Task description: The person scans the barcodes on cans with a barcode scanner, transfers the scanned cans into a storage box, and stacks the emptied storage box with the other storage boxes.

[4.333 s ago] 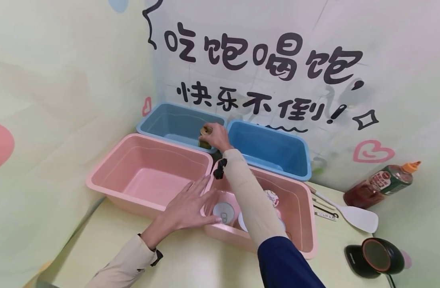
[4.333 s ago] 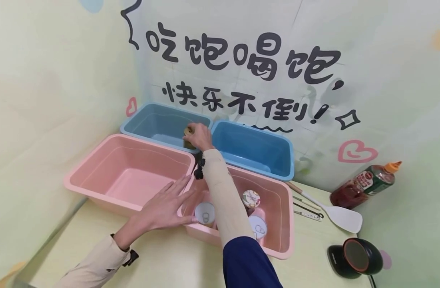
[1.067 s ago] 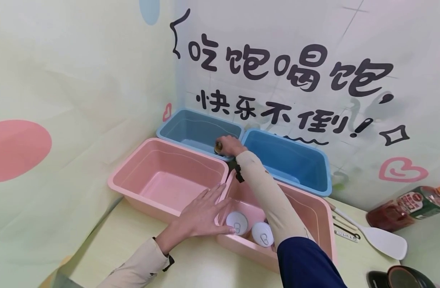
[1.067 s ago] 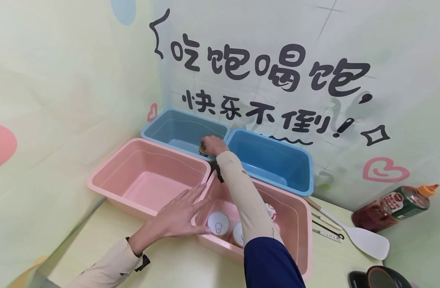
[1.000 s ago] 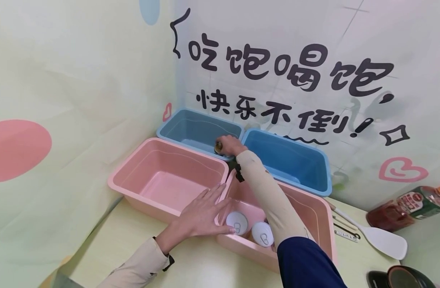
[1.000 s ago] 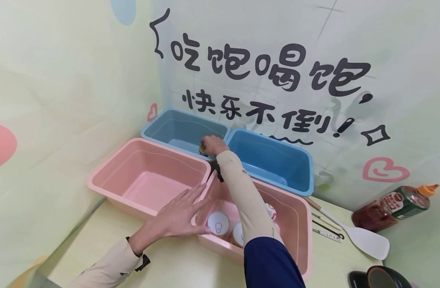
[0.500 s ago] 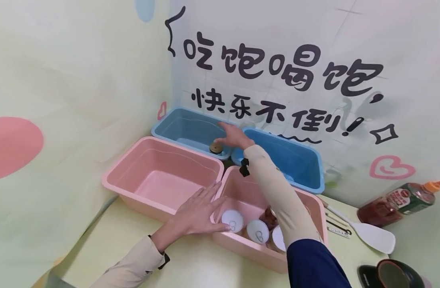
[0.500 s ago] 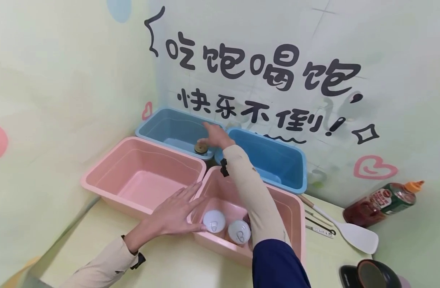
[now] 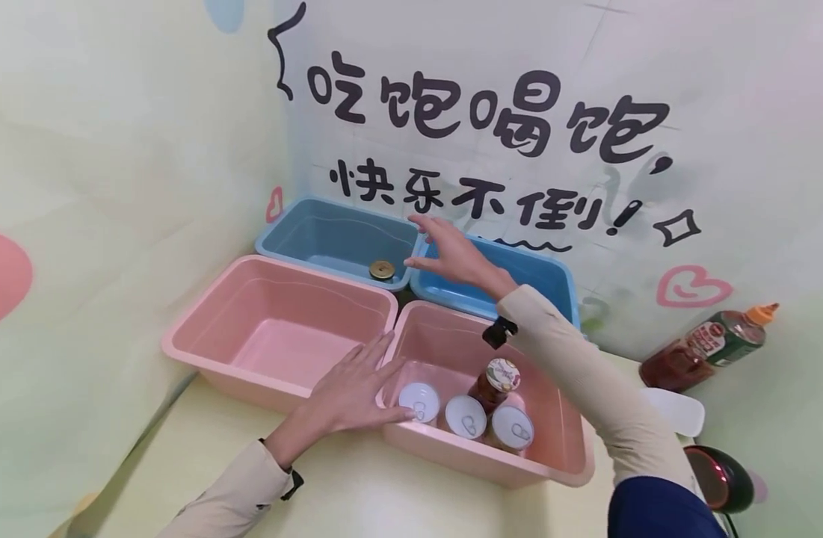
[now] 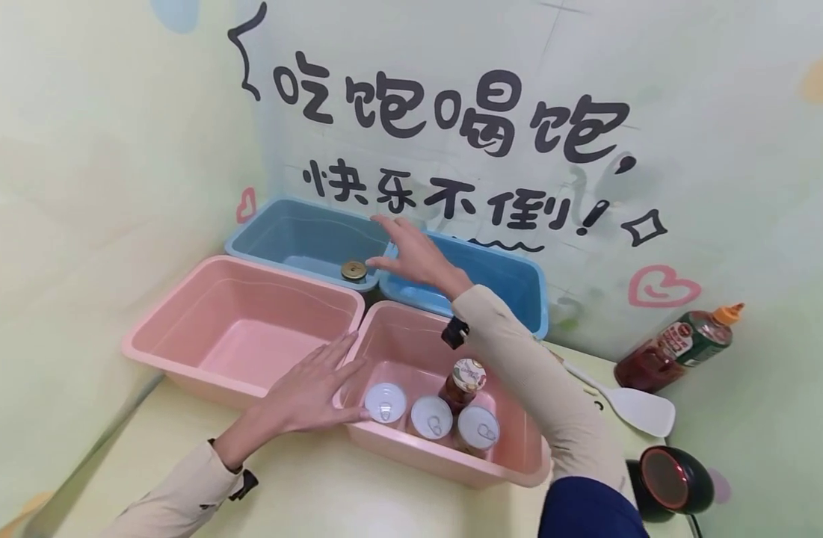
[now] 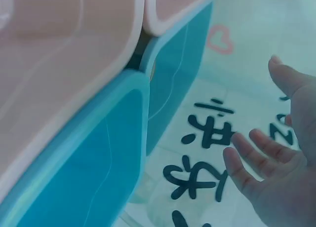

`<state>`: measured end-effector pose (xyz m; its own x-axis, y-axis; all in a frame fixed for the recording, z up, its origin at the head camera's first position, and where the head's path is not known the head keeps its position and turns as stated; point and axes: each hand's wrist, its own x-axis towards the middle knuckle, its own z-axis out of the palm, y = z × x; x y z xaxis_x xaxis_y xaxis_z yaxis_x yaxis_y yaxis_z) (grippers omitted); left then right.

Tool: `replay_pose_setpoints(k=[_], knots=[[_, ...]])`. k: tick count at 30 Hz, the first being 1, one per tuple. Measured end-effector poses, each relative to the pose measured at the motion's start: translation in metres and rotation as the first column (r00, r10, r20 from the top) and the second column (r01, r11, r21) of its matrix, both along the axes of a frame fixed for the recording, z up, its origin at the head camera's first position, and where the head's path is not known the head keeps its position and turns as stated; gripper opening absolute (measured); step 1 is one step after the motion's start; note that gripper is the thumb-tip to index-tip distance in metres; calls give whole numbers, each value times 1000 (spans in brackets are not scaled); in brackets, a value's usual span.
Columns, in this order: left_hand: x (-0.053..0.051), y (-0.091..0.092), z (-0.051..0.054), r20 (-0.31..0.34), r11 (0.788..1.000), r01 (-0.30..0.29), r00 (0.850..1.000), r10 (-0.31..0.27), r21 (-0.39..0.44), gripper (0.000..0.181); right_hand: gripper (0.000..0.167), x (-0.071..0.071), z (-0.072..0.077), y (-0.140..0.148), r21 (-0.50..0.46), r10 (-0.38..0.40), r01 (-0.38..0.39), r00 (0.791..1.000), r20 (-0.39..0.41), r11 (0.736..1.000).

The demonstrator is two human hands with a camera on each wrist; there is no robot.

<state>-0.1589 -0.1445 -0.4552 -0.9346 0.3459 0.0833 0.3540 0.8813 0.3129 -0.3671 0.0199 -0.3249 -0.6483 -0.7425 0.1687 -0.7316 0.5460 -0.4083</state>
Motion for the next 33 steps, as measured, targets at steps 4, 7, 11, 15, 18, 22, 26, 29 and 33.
replay_pose_setpoints(k=[4, 7, 11, 15, 18, 22, 26, 29, 33], knots=[[-1, 1, 0, 6, 1000, -6, 1000, 6, 7, 95, 83, 22, 2, 26, -14, 22, -22, 1000, -2, 1000], [-1, 1, -1, 10, 1000, -5, 1000, 5, 20, 96, 85, 35, -2, 45, -31, 6, -6, 1000, 21, 1000], [-1, 2, 0, 19, 1000, -4, 1000, 4, 30, 95, 85, 50, -7, 70, -51, -19, 21, 999, 45, 998], [0, 2, 0, 19, 999, -16, 1000, 16, 30, 95, 85, 59, -18, 90, -40, -5, 7, 999, 49, 999], [0, 2, 1, 21, 999, -21, 1000, 20, 35, 95, 86, 63, -30, 104, -10, 2, -2, 998, 70, 1000], [1, 1, 1, 28, 999, -22, 999, 21, 44, 94, 91, 69, -44, 117, 53, -18, 13, 994, 105, 999], [2, 1, 1, 29, 999, -22, 999, 20, 48, 93, 92, 74, -56, 128, 124, -13, 1, 995, 101, 992], [1, 1, 1, 23, 999, -20, 1000, 19, 47, 92, 94, 76, -64, 135, 173, 17, -32, 996, 88, 984], [2, 1, 0, 22, 999, -20, 1000, 19, 45, 92, 93, 79, -73, 144, 230, 48, -63, 996, 72, 971]])
